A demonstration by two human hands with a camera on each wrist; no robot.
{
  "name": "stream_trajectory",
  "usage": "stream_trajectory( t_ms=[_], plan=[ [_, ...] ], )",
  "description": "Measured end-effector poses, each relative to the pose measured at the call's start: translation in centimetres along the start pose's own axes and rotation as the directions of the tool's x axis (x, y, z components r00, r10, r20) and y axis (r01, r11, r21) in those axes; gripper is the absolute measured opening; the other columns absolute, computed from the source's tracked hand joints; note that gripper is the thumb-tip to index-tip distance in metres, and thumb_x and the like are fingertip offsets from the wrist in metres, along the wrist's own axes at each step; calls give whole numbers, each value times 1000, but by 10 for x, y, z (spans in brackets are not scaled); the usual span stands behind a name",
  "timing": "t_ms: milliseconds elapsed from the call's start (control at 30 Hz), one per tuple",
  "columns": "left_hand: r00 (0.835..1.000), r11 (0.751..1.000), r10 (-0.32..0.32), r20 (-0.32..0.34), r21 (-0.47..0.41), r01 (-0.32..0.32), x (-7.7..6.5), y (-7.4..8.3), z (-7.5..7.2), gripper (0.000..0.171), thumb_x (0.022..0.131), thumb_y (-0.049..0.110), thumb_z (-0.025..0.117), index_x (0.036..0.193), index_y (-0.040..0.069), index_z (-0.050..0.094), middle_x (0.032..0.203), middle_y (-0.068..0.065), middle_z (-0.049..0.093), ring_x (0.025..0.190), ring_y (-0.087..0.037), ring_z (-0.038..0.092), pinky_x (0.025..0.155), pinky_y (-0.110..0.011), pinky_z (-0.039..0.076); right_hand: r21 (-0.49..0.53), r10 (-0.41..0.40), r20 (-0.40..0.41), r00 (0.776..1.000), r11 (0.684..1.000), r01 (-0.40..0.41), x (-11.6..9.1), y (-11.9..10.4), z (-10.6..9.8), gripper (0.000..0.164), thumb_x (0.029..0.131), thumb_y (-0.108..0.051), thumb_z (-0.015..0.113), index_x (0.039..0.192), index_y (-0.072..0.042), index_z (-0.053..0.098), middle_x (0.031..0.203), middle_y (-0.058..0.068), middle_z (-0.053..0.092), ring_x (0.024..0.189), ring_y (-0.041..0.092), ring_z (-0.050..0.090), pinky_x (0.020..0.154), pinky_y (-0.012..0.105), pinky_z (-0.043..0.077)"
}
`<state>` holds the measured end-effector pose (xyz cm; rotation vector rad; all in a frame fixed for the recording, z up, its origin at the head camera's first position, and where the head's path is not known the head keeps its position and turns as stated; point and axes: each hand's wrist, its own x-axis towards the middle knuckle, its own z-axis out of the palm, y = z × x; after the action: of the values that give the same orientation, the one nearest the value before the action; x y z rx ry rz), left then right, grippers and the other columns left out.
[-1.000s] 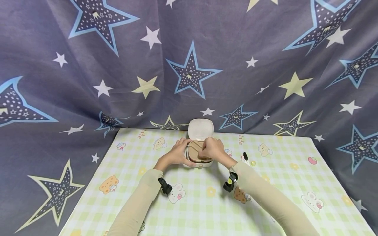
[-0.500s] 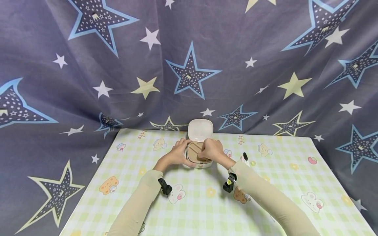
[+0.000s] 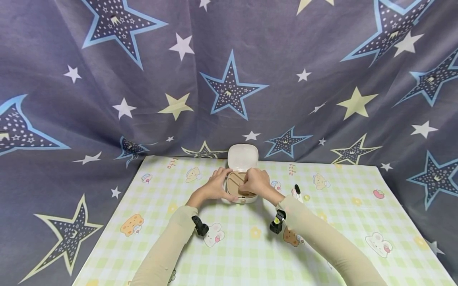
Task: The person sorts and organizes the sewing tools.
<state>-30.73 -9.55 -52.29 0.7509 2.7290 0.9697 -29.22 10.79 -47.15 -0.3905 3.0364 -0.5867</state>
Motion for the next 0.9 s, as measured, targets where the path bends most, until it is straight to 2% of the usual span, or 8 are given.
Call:
stream_trajectory(
  t_ms=[400,733,900],
  plan=[
    [1000,1000,12,-11,12,-12,2,-2,0,110,66,47,93,155,15,36,142,-10,42,124,-26,40,110,-49,39,8,-23,3,1000,1000,23,0,1,1,50,73,-24,85,42,-22,46,39,-11,37,49,12,37,60,31,34],
    [1000,1000,17,-20,24,-17,0,-2,1,110,67,47,93,155,14,36,143,-10,42,125,-27,40,111,-50,39,-7,-23,11,1000,1000,23,-1,2,2,46,74,-25,85,43,-22,51,40,-12,44,52,13,45,66,35,41],
    [1000,999,13,-19,40,-12,-1,0,1,109,68,48,92,156,16,36,145,-10,41,126,-27,40,110,-50,39,-12,-48,9,999,999,49,0,2,3,48,73,-23,84,41,-22,48,38,-12,40,50,13,41,60,33,37]
  ],
)
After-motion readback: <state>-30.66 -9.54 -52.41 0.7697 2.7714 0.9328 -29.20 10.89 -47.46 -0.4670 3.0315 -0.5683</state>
